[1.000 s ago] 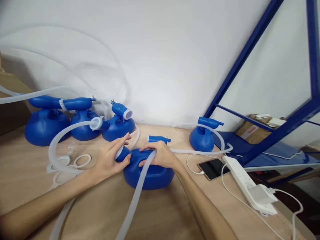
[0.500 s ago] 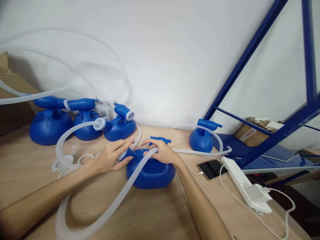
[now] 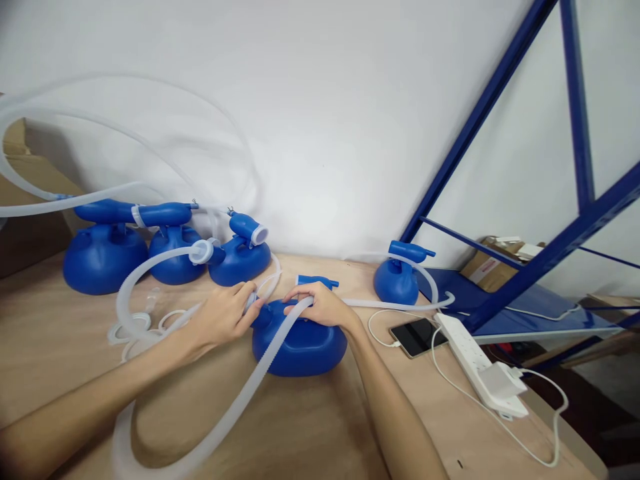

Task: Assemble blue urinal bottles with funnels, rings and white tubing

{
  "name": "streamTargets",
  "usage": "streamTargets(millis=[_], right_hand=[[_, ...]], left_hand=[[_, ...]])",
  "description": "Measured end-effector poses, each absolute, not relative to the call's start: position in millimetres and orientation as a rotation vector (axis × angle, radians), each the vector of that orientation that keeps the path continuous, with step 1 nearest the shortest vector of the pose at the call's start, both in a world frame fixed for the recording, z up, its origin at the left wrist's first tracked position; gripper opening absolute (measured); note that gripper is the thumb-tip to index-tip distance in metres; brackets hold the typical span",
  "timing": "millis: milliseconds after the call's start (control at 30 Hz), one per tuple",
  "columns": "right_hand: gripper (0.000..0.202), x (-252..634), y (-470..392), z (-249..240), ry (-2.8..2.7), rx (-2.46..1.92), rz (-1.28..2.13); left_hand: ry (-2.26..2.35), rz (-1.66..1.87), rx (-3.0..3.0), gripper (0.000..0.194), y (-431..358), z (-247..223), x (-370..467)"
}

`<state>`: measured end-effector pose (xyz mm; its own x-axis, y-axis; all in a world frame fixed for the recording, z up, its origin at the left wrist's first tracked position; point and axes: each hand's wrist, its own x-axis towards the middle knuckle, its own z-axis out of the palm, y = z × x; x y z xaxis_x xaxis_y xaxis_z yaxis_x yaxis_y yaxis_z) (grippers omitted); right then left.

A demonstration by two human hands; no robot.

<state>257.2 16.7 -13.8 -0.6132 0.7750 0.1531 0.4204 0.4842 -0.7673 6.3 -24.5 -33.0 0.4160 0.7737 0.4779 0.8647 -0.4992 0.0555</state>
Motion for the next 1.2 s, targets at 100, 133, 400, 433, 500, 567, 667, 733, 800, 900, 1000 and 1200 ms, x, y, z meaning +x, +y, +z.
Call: streamTargets(millis=[100, 133, 400, 433, 500, 567, 667, 733, 800, 900, 1000, 1200], right_hand=[[0.035, 257.9, 13.6, -14.4, -2.282, -0.979, 0.853], [0.034, 258.3, 13.8, -15.3, -2.289, -0.972, 0.826], [0.045, 261.9, 18.2, -12.0, -2.399, -0.961, 0.636], [0.058, 261.2, 16.0, -10.1, -2.413, -0.959, 0.569], [0.084, 258.1, 10.6, -7.6, -2.405, -0.939, 0.524], [0.090, 253.7, 6.3, -8.0, -2.363, -0.900, 0.565], [0.053, 247.9, 4.7, -12.0, -2.349, -0.813, 0.552], [0.025, 246.1, 5.9, -14.2, -2.389, -0.747, 0.499], [0.020, 245.8, 6.9, -14.7, -2.402, -0.708, 0.478], [0.025, 246.3, 5.9, -12.0, -2.421, -0.694, 0.468], [0.022, 246.2, 3.0, -7.5, -2.513, -0.670, 0.429], [0.021, 245.5, 0.7, -3.2, -2.629, -0.705, 0.390]], left_hand=[[-1.078, -0.711, -2.519, 0.042, -10.9, -41.3, -5.8], [-1.012, -0.714, -2.531, 0.042, -8.3, -41.8, -8.8], [-1.203, -0.683, -2.644, 0.054, -23.9, -15.6, -4.1], [-1.170, -0.688, -2.674, 0.054, -25.6, -12.9, -3.4], [-1.115, -0.699, -2.723, 0.051, -26.7, -10.6, -3.2], [-1.093, -0.726, -2.734, 0.045, -25.3, -12.0, -3.5], [-1.075, -0.828, -2.723, 0.037, -21.7, -17.8, -4.0], [-1.050, -0.924, -2.720, 0.034, -19.7, -21.6, -4.1], [-1.002, -0.992, -2.717, 0.033, -18.1, -24.4, -4.3], [-0.960, -1.037, -2.704, 0.032, -16.5, -26.8, -4.5], [-0.958, -1.071, -2.706, 0.030, -16.4, -27.4, -4.0], [-1.083, -1.220, -2.753, 0.023, -21.0, -25.0, 2.1]])
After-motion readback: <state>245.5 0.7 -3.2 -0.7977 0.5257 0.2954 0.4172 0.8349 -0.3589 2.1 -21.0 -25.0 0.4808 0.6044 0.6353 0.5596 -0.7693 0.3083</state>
